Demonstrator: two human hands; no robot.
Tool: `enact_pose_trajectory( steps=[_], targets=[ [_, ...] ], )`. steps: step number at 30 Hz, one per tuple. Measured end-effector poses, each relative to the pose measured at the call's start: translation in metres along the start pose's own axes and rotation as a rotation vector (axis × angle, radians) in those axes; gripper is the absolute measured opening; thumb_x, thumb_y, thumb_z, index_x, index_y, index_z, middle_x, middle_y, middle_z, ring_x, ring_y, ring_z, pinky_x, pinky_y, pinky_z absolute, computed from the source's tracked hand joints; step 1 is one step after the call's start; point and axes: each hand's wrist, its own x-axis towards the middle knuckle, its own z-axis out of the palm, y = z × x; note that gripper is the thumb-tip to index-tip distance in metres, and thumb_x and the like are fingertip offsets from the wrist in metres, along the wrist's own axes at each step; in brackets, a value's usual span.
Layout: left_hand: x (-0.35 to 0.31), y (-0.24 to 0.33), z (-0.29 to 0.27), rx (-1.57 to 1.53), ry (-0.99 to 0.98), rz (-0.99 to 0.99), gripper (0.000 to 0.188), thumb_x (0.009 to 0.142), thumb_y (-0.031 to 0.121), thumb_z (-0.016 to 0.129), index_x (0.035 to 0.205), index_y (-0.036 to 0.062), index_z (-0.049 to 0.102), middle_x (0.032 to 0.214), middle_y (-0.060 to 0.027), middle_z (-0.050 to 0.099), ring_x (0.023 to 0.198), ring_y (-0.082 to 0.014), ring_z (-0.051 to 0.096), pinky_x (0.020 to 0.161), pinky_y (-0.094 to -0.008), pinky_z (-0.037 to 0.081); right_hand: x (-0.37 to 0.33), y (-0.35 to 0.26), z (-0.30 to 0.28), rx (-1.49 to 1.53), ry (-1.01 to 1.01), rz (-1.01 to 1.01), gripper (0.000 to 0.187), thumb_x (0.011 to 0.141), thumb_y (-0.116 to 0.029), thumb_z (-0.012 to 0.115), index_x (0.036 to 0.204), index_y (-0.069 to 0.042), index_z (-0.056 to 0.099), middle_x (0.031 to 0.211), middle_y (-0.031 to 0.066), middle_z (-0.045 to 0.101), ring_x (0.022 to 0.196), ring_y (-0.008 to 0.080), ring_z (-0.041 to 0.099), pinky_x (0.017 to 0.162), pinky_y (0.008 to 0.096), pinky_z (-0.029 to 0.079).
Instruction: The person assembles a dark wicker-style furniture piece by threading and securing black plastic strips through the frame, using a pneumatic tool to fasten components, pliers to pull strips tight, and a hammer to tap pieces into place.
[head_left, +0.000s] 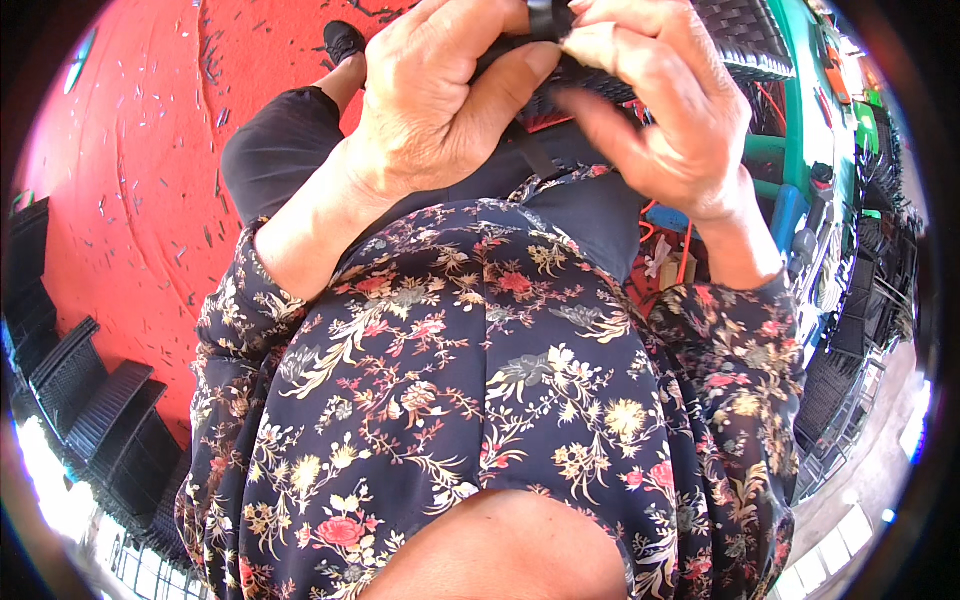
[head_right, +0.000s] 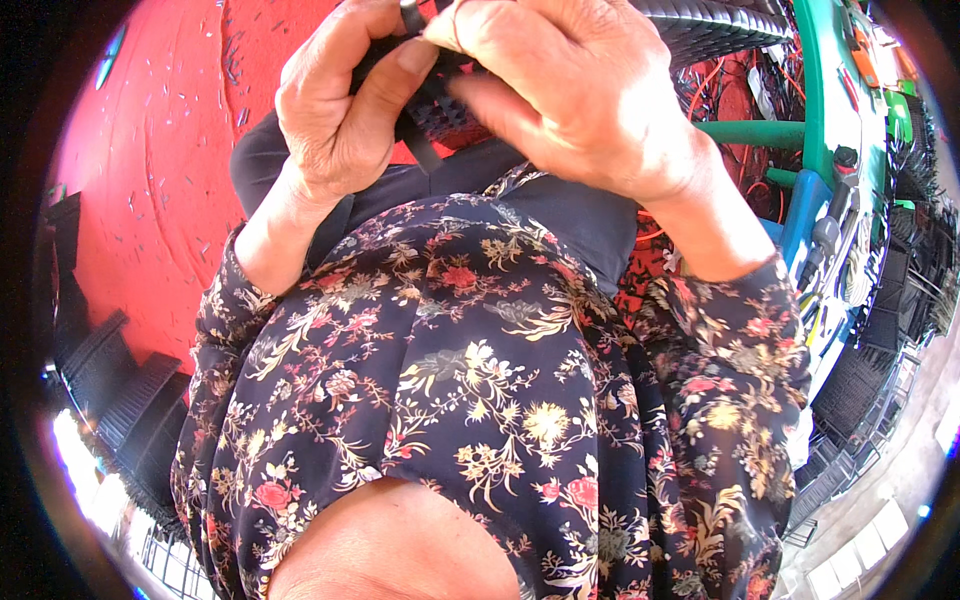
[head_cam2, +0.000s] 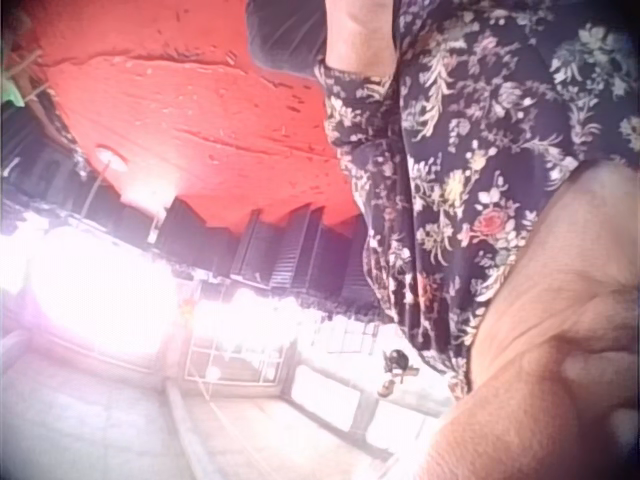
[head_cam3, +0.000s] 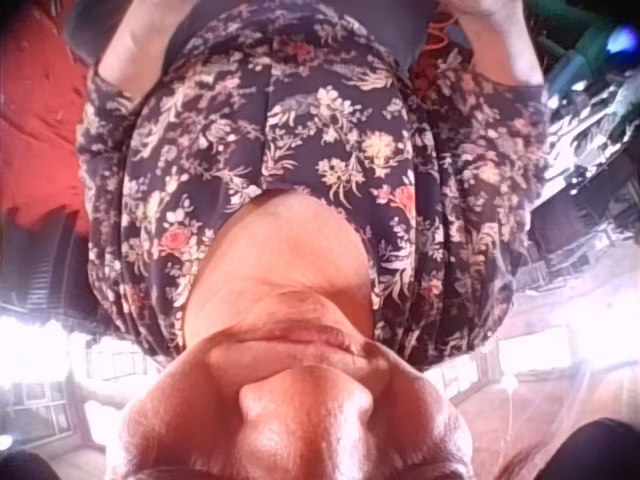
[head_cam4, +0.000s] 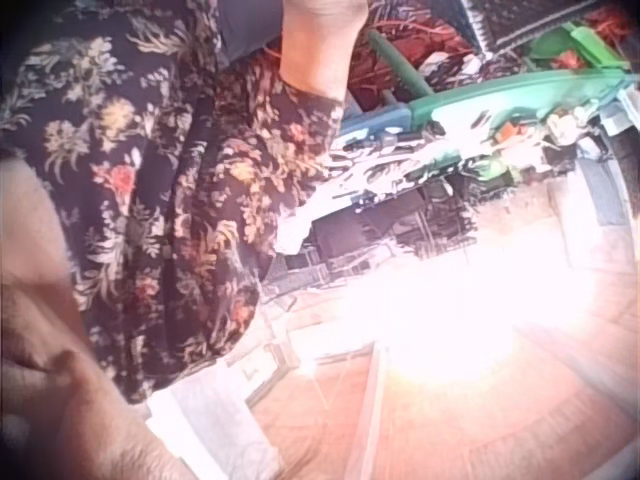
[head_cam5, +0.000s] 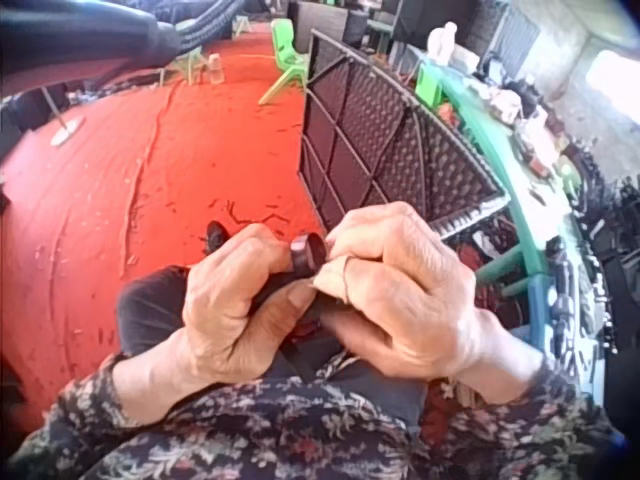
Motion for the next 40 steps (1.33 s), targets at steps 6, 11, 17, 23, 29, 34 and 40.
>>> enact_pose_trajectory(
  steps=[6, 11, 17, 23, 29, 34, 40],
  targets=[
    [-0.003, -0.003, -0.004, 0.002, 0.025, -0.001, 0.012, 0.081, 0.002, 0.066, 0.087, -0.0041, 0.057, 0.073, -0.014, 0.054, 0.059, -0.0256, 0.05, 0.053, -0.0327, 0.041, 0.009, -0.007, -0.005, -0.283, -0.132, -0.136, 0.024, 0.067, -0.002, 0.076, 0.085, 0.001, 0.061, 0.089, 0.0133, 0.059, 0.081, 0.0293, 0.063, 0.069, 0.0372, 0.052],
    [-0.005, -0.003, -0.006, 0.036, 0.009, -0.012, 0.025, 0.084, 0.001, 0.064, 0.107, -0.0074, 0.062, 0.08, -0.0134, 0.061, 0.063, -0.0207, 0.054, 0.056, -0.0305, 0.045, 0.002, -0.038, -0.003, -0.174, -0.042, 0.028, 0.018, 0.063, -0.001, 0.07, 0.078, 0.0, 0.06, 0.083, 0.0104, 0.06, 0.079, 0.0273, 0.062, 0.07, 0.0369, 0.049],
    [-0.005, -0.009, -0.008, 0.039, 0.039, 0.07, 0.024, 0.082, 0.001, 0.065, 0.105, -0.007, 0.064, 0.076, -0.0123, 0.061, 0.06, -0.0216, 0.055, 0.053, -0.0306, 0.045, -0.008, -0.061, 0.006, 0.022, 0.038, 0.427, 0.018, 0.065, 0.002, 0.077, 0.077, -0.001, 0.064, 0.076, 0.0104, 0.059, 0.07, 0.0258, 0.061, 0.062, 0.0305, 0.049],
    [-0.002, -0.005, -0.008, 0.041, 0.035, 0.075, 0.024, 0.08, -0.002, 0.065, 0.104, -0.0066, 0.065, 0.073, -0.0101, 0.06, 0.058, -0.0208, 0.053, 0.052, -0.0302, 0.043, 0.001, -0.064, -0.001, 0.916, 0.146, 1.379, 0.029, 0.095, -0.028, 0.059, 0.085, -0.001, 0.063, 0.068, 0.004, 0.062, 0.058, 0.0087, 0.057, 0.055, 0.0212, 0.044],
    [0.003, -0.001, -0.009, 0.063, 0.018, 0.09, 0.027, 0.079, -0.003, 0.065, 0.106, -0.0066, 0.065, 0.071, -0.0098, 0.059, 0.057, -0.0205, 0.052, 0.051, -0.0302, 0.042, 0.008, -0.063, -0.001, 0.906, -0.026, 1.293, 0.025, 0.095, -0.02, 0.059, 0.076, -0.004, 0.057, 0.058, -0.0027, 0.05, 0.05, 0.0041, 0.043, 0.047, 0.0212, 0.037],
    [0.002, 0.004, -0.012, 0.069, -0.046, 0.029, 0.027, 0.079, -0.004, 0.064, 0.106, -0.0071, 0.065, 0.072, -0.0106, 0.06, 0.057, -0.0207, 0.052, 0.051, -0.0304, 0.043, -0.003, -0.063, -0.001, 0.527, -0.207, 1.033, 0.025, 0.091, -0.015, 0.063, 0.074, -0.003, 0.05, 0.057, 0.0042, 0.045, 0.051, 0.0132, 0.044, 0.047, 0.0285, 0.037],
    [0.002, 0.002, -0.011, -0.017, -0.08, -0.008, 0.025, 0.082, -0.002, 0.062, 0.107, -0.0077, 0.064, 0.078, -0.0138, 0.063, 0.059, -0.0224, 0.055, 0.054, -0.0307, 0.045, -0.01, -0.062, 0.007, 0.214, -0.216, 0.698, 0.018, 0.089, -0.013, 0.063, 0.077, -0.003, 0.053, 0.066, 0.0138, 0.051, 0.058, 0.0345, 0.054, 0.05, 0.0365, 0.042]
  ],
)
